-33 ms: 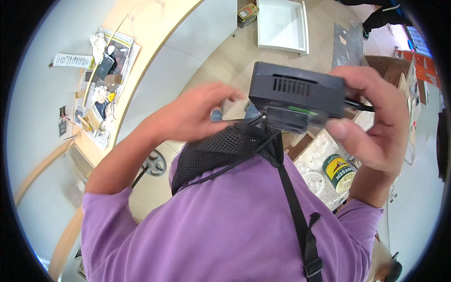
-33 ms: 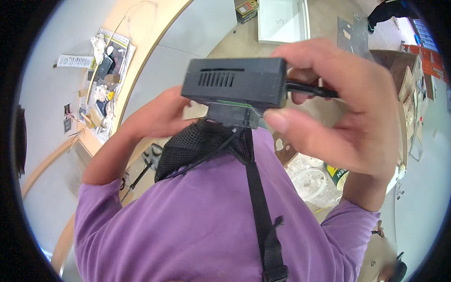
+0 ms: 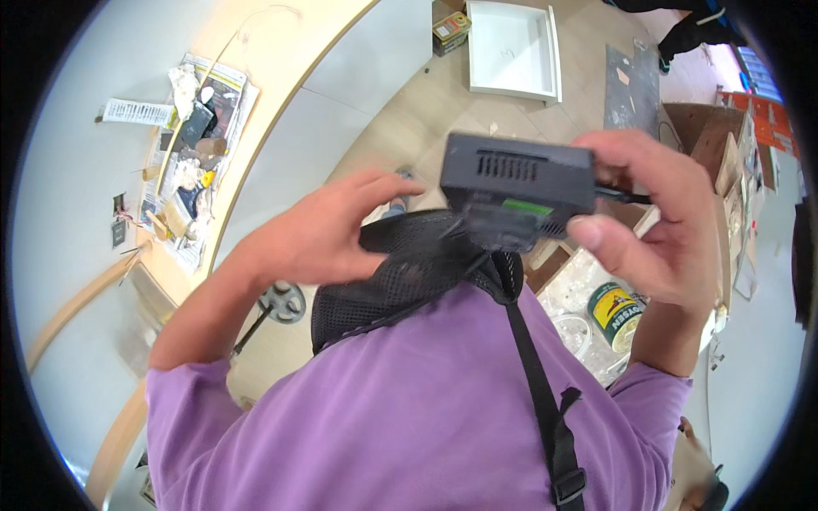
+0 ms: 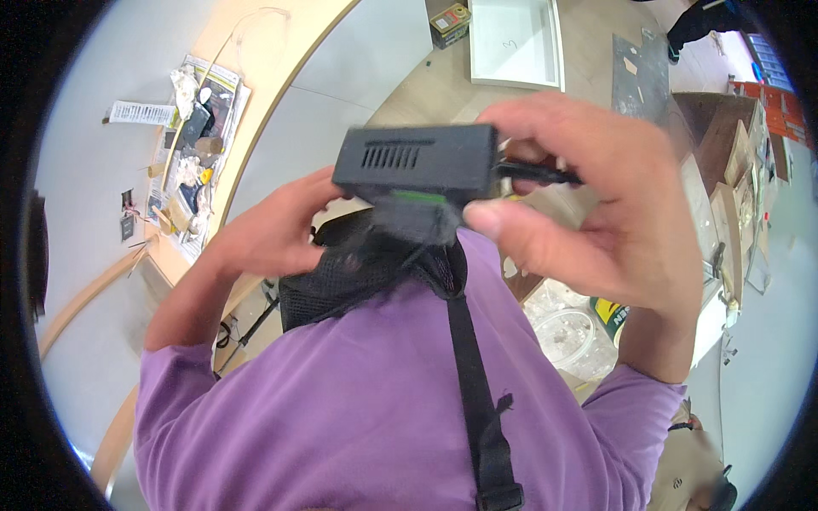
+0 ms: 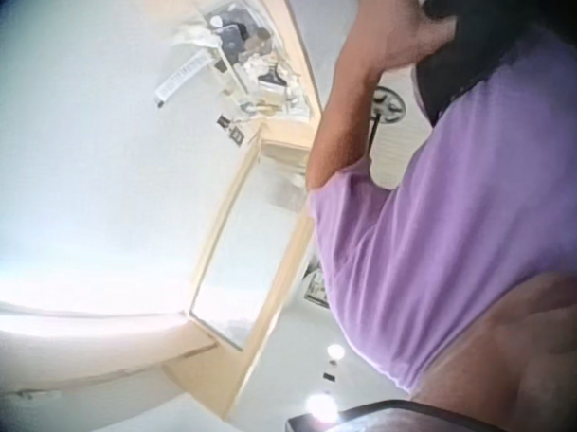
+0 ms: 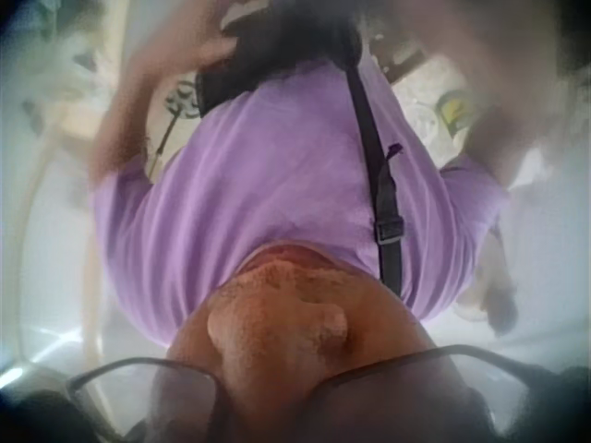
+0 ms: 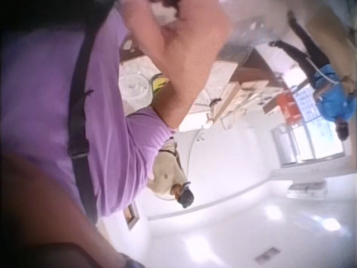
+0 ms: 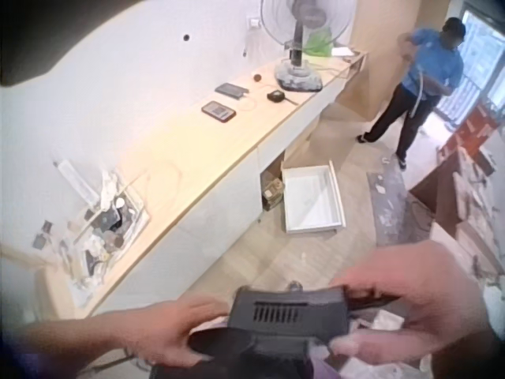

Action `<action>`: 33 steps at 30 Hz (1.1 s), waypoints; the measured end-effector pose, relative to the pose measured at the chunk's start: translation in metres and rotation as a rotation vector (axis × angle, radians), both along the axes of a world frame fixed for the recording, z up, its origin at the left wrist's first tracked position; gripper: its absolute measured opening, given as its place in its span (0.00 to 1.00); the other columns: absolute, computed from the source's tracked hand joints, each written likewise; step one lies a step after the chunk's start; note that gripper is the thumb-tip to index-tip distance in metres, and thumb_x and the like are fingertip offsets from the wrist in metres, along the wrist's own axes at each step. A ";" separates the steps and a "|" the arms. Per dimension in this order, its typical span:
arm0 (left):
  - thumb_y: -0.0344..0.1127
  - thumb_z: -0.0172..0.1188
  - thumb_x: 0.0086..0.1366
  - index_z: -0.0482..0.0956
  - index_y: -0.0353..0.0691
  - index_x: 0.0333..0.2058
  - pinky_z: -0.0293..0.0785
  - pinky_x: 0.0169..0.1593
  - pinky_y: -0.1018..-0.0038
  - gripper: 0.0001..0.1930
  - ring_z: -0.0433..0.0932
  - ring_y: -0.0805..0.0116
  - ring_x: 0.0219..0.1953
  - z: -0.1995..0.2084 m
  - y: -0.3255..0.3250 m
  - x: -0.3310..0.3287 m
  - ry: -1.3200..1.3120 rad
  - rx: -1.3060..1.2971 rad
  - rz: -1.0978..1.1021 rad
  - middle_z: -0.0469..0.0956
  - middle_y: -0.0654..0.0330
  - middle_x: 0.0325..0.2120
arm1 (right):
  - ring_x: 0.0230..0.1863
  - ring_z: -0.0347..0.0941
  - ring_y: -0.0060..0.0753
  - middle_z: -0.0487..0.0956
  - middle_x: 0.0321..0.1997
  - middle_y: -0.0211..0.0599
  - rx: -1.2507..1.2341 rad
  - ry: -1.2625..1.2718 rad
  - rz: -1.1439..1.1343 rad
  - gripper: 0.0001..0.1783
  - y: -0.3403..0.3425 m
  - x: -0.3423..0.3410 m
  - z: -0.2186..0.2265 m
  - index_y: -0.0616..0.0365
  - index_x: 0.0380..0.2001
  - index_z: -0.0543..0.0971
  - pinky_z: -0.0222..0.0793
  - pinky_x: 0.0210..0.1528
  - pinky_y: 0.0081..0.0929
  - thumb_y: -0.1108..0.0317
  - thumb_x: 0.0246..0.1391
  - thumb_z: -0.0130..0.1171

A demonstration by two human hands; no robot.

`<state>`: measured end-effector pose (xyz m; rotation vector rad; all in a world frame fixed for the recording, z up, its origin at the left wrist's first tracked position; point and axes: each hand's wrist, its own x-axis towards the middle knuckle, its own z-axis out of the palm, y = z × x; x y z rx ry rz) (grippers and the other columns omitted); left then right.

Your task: The person installs white cabinet doors onto a wooden cabinet frame. They align the doors with the hinges, secure them using a screwdriver, and test the opening and closing mechanism. The person also adjusts the camera headstrap at the end.

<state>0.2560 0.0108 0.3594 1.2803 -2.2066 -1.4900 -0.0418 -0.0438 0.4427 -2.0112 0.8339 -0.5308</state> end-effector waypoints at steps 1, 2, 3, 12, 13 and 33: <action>0.33 0.63 0.58 0.74 0.38 0.49 0.74 0.48 0.66 0.20 0.77 0.55 0.45 0.015 0.013 0.003 -0.016 0.021 0.048 0.75 0.52 0.43 | 0.29 0.72 0.23 0.77 0.32 0.35 0.031 -0.011 0.012 0.26 0.004 0.001 -0.003 0.68 0.42 0.77 0.66 0.33 0.19 0.61 0.41 0.69; 0.33 0.63 0.57 0.74 0.38 0.48 0.74 0.48 0.66 0.19 0.77 0.54 0.45 0.025 0.015 0.003 -0.035 0.034 0.068 0.75 0.52 0.43 | 0.28 0.70 0.22 0.76 0.30 0.33 0.041 -0.022 0.010 0.26 0.007 0.003 -0.002 0.67 0.41 0.77 0.64 0.31 0.18 0.60 0.42 0.69; 0.33 0.64 0.56 0.75 0.38 0.47 0.74 0.48 0.65 0.19 0.77 0.53 0.45 0.034 0.020 0.005 -0.054 0.048 0.092 0.76 0.52 0.42 | 0.27 0.71 0.22 0.76 0.29 0.33 0.032 -0.040 0.001 0.25 0.011 0.006 -0.003 0.67 0.41 0.77 0.64 0.30 0.18 0.60 0.42 0.69; 0.31 0.64 0.55 0.76 0.37 0.39 0.73 0.39 0.63 0.12 0.79 0.52 0.36 0.063 0.011 0.020 -0.243 0.071 0.004 0.79 0.50 0.30 | 0.24 0.70 0.25 0.76 0.27 0.33 -0.099 -0.047 -0.001 0.25 0.014 0.007 0.004 0.64 0.37 0.79 0.60 0.26 0.19 0.58 0.36 0.68; 0.31 0.64 0.56 0.76 0.36 0.37 0.72 0.37 0.63 0.11 0.79 0.52 0.33 0.059 0.011 0.022 -0.262 0.060 0.028 0.78 0.51 0.28 | 0.24 0.70 0.25 0.77 0.27 0.34 -0.120 -0.047 0.011 0.25 0.015 0.007 0.005 0.64 0.36 0.79 0.60 0.26 0.20 0.58 0.35 0.68; 0.31 0.60 0.62 0.74 0.35 0.27 0.62 0.23 0.73 0.07 0.67 0.69 0.17 0.082 -0.032 0.058 0.278 0.043 0.023 0.69 0.59 0.15 | 0.29 0.71 0.33 0.78 0.31 0.39 -0.333 0.063 -0.108 0.32 0.016 0.043 0.046 0.66 0.37 0.78 0.65 0.32 0.28 0.51 0.33 0.71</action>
